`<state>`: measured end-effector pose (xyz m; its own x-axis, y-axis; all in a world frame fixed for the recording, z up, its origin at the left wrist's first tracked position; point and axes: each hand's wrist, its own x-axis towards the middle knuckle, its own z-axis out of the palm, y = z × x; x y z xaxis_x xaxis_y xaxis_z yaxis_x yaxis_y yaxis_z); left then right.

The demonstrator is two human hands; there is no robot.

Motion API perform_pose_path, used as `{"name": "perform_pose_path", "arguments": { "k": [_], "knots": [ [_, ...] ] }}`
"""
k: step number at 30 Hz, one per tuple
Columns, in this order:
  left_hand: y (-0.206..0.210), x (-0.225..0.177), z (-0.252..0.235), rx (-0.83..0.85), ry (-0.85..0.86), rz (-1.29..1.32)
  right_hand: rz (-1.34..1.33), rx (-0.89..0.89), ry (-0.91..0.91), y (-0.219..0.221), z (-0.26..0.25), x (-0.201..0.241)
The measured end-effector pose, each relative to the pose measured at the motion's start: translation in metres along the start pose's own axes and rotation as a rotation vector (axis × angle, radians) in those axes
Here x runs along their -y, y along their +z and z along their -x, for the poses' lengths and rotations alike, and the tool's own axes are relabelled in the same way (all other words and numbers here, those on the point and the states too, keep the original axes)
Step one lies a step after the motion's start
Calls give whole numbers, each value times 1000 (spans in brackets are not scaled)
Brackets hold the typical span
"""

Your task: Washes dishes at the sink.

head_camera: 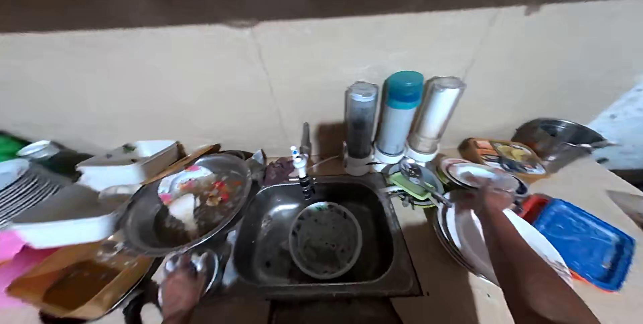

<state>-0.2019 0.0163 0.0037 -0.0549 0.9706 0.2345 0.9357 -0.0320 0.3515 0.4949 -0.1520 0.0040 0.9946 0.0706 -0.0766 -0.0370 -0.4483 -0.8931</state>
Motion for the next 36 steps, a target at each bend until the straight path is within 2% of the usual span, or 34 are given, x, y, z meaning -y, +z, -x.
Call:
{"name": "perform_pose_path", "arguments": {
  "k": [2,5,8,9,11,12,14,15,17,19,20,22,23,26,27,29,33,36],
  "knots": [
    [4,1,-6,35,-57,-50,156,49,-11,5,-4,1],
    [1,-5,-7,125,-71,-126,131,122,-28,9,-12,-1],
    [-2,0,-4,167,-1,-133,30,239,23,10,-19,0],
    [-2,2,-3,172,5,-126,-34,215,63,10,-18,2],
    [1,1,-3,167,-21,-111,-96,54,92,7,-2,14],
    [1,-1,-3,166,-51,-107,-104,-70,30,7,11,23],
    [2,-4,-3,162,-96,-100,-191,-211,-319,10,50,36],
    [2,-5,-2,156,-102,-94,-245,-161,-534,11,81,40],
    [0,-6,-2,162,-104,-85,-243,110,-826,22,156,38],
    [-2,-7,-2,170,-104,-84,-188,439,-914,52,217,14],
    [-3,-8,-2,177,-106,-81,-87,574,-844,71,239,-2],
    [-5,-8,-3,191,-105,-77,121,699,-611,110,259,-32],
    [-6,-7,-3,192,-102,-73,187,732,-450,125,261,-45],
    [-4,-5,-4,202,-113,-83,198,837,217,154,258,-75],
    [-3,-4,-4,197,-112,-88,207,887,303,158,258,-81],
    [-2,-4,-5,193,-108,-97,268,908,236,154,273,-73],
    [-3,-5,-4,192,-91,-78,16,725,78,143,314,-44],
    [-3,-4,-5,193,-88,-83,-17,641,-30,137,321,-31]
  ]
}}
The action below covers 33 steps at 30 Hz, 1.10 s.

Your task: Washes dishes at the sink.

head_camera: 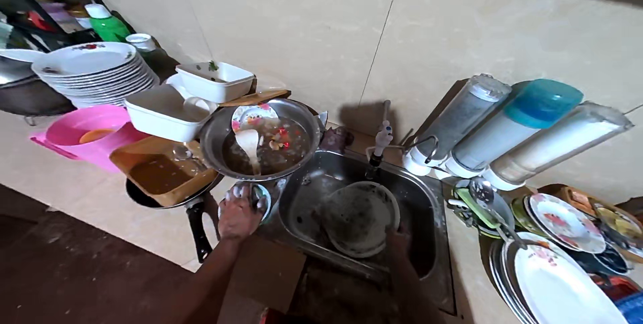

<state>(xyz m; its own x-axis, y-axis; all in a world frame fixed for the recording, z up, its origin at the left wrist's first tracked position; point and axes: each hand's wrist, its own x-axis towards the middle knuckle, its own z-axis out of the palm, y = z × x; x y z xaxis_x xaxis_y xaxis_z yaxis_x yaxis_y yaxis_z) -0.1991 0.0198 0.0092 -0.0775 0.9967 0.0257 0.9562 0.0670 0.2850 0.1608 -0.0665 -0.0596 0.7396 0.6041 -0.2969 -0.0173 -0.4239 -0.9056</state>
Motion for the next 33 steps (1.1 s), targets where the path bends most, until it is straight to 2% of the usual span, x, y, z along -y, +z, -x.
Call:
{"name": "perform_pose_path", "arguments": {
  "k": [5,8,11,13,17,20,23,25,29,31,33],
  "knots": [
    [-1,-1,0,3,-4,6,205,-65,-432,-23,6,19],
    [-1,-1,1,5,-11,17,236,-107,-698,-40,18,34],
    [0,-1,5,-44,-20,59,245,-191,-843,-50,23,40],
    [2,4,7,-72,55,65,218,-254,-869,-54,23,38],
    [5,11,10,63,214,-39,-6,-286,-663,-68,12,28],
    [15,10,17,-20,273,-51,-293,-291,-333,-67,5,19],
    [19,2,24,-125,315,-63,-502,-161,31,-62,11,7],
    [19,-2,26,-165,324,-45,-555,-66,149,-55,20,-1],
    [3,-4,21,-12,134,115,-588,89,294,-38,29,-15],
    [0,-1,16,-104,40,300,-573,137,348,-31,30,-19],
    [1,-2,17,-222,-38,381,-561,185,402,-28,33,-13]
  ]
}}
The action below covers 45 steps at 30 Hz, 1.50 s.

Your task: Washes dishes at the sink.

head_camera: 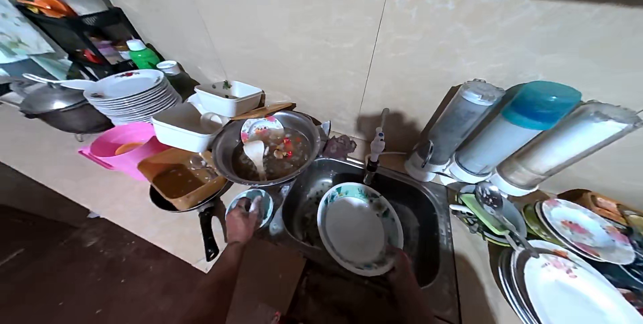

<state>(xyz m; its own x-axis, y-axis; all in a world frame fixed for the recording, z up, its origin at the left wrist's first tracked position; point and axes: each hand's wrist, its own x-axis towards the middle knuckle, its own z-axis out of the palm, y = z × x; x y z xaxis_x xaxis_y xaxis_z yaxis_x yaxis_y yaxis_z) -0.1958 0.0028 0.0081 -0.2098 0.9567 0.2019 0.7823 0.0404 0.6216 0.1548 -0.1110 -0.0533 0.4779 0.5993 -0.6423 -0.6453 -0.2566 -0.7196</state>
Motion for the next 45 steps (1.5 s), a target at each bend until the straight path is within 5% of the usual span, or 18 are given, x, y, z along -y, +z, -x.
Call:
{"name": "perform_pose_path", "arguments": {
  "k": [6,8,10,12,14,17,20,23,27,31,33,38,42,45],
  "knots": [
    [11,1,11,239,206,-509,39,108,162,11,-2,5],
    [3,-6,4,234,54,-307,54,171,162,10,3,6],
    [0,-22,0,-10,-35,63,91,240,145,8,8,7],
    [-5,-61,9,-110,59,299,152,318,124,6,15,5],
    [-6,-100,31,75,261,308,198,363,16,9,26,-5],
    [24,-129,71,544,447,-31,244,463,-235,19,45,-23],
    [72,-102,110,790,585,-197,391,565,-382,24,61,-30],
    [78,-67,87,539,674,-416,512,644,-439,18,63,-31],
    [80,-80,61,227,382,-407,573,676,-413,22,69,-36],
    [113,-107,90,293,790,-115,581,675,-551,22,67,-47],
    [113,-99,75,252,878,-208,585,652,-558,16,67,-51],
    [114,-86,47,-124,447,-261,666,574,-500,24,87,-52],
    [112,-81,95,388,794,-81,669,493,-548,24,100,-55],
    [58,-56,70,604,920,-429,660,462,-557,20,105,-59]
  ]
}}
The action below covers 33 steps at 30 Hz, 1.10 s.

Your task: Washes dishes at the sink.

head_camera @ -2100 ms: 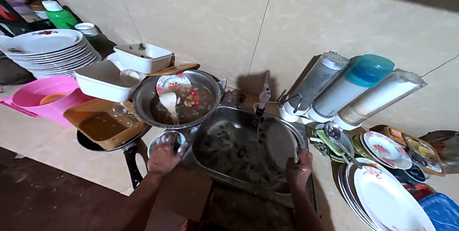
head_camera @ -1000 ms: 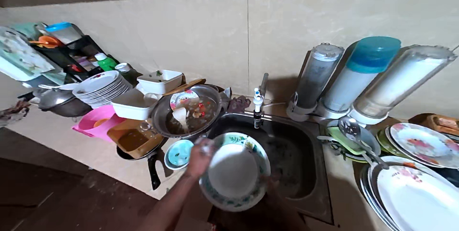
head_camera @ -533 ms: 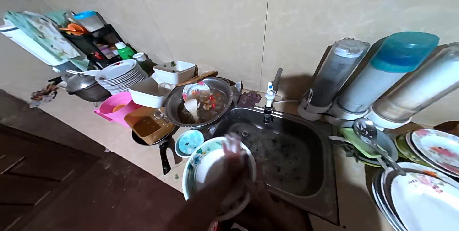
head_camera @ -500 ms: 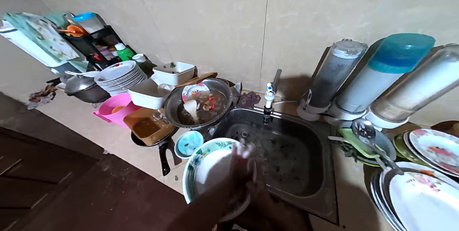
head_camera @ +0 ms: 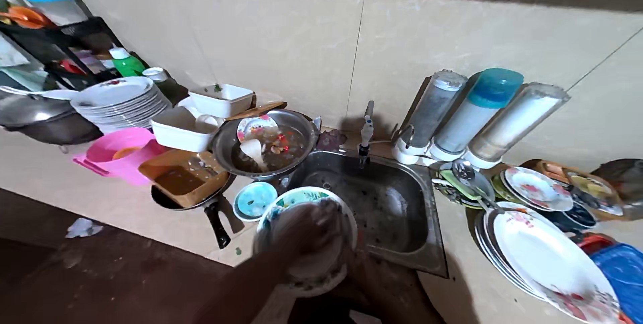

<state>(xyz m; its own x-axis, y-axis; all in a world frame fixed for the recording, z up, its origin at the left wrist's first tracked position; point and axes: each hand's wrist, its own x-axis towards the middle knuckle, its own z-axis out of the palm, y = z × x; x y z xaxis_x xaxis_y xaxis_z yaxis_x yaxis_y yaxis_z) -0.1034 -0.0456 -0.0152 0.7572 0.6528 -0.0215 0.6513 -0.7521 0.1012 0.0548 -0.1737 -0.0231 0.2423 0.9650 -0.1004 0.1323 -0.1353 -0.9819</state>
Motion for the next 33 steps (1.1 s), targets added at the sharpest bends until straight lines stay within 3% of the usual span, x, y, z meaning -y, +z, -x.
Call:
{"name": "perform_pose_path", "arguments": {
  "k": [3,5,7,9,11,13,15,19,23,25,28,31,33],
  "knots": [
    [3,39,14,-55,-45,-19,6,-5,21,10,2,5],
    [8,10,15,-32,-163,58,11,-54,33,19,4,4],
    [10,-36,8,-117,-240,493,72,-108,20,24,4,3],
    [17,-66,3,-230,-200,838,155,-186,21,28,6,-1],
    [21,-66,7,-173,-72,699,309,-283,8,32,16,-11],
    [14,-57,17,18,50,381,548,-385,-208,34,27,-31],
    [6,-57,25,85,56,328,621,-439,-406,35,28,-46],
    [20,-62,20,-164,-162,877,543,-298,-183,32,30,-26],
    [-16,-43,25,-120,-145,912,568,-164,-24,22,29,-2],
    [-17,-14,20,-111,-209,788,751,-89,-93,15,34,-4],
    [-13,8,18,-130,-361,578,1025,85,-420,6,42,-6],
    [7,-20,26,4,-1,540,1071,271,-647,5,39,-5],
    [21,-24,22,84,205,327,1111,207,-820,7,31,-16]
  ]
}}
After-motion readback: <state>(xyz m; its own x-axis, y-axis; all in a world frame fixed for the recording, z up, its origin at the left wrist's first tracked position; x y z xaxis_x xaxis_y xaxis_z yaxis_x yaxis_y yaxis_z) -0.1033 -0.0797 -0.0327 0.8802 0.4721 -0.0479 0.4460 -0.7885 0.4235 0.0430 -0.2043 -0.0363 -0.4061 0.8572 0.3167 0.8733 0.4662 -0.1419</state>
